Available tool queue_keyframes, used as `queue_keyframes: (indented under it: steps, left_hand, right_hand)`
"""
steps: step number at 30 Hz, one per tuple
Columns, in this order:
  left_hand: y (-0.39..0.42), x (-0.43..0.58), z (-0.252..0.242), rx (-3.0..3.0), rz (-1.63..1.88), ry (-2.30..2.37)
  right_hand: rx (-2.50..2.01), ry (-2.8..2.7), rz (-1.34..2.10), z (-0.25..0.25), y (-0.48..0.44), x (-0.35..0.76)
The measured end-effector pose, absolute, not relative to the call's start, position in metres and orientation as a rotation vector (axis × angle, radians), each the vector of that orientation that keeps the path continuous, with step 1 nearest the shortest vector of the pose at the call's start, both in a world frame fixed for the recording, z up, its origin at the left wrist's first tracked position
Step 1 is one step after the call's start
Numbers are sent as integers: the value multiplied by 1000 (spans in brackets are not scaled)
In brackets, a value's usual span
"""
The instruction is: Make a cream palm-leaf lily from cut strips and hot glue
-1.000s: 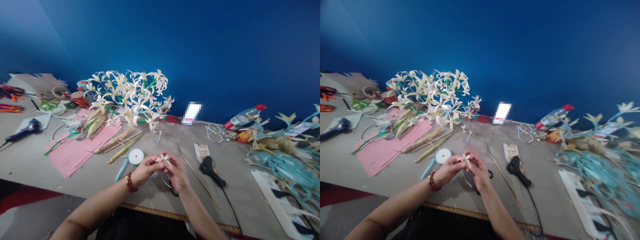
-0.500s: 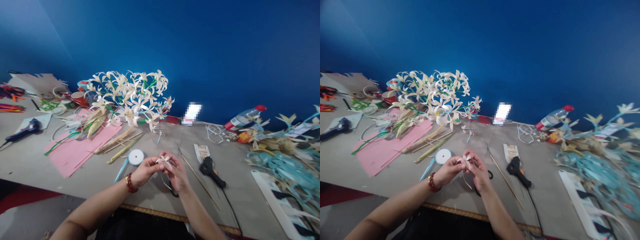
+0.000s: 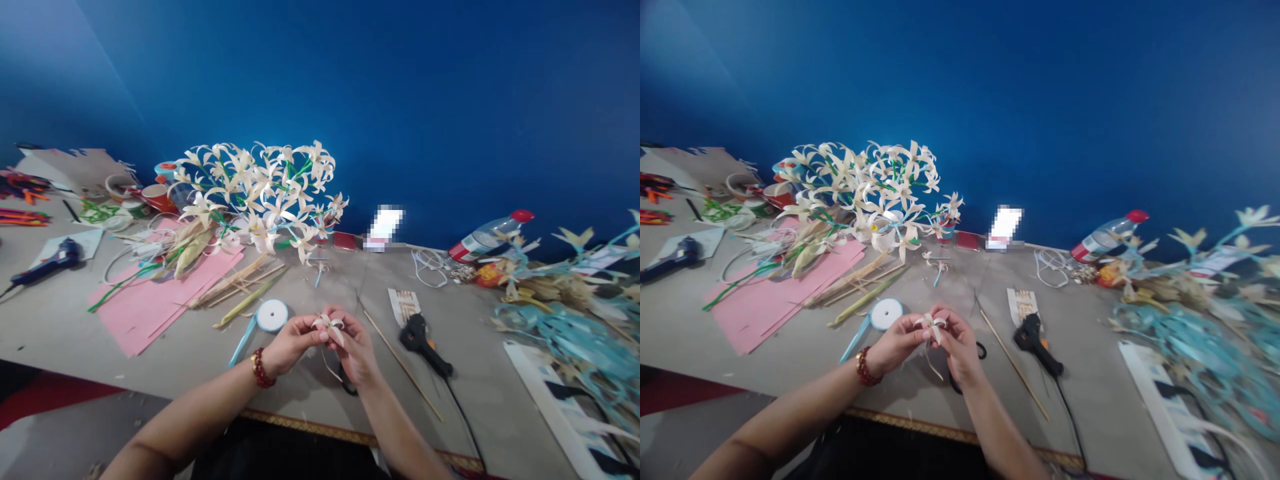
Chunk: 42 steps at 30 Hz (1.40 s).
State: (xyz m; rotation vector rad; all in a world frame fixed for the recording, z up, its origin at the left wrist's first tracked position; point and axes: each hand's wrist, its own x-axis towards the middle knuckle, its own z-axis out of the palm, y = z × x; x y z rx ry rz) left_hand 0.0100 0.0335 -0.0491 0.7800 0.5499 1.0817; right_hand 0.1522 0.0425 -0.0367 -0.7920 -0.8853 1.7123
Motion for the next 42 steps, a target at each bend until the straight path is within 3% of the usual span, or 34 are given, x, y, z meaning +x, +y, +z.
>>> queue_keyframes:
  steps: [42]
  left_hand:
    - [33,9,-49,816,1111,615]
  right_hand:
    - [-807,-1055,1566,-40,40,157]
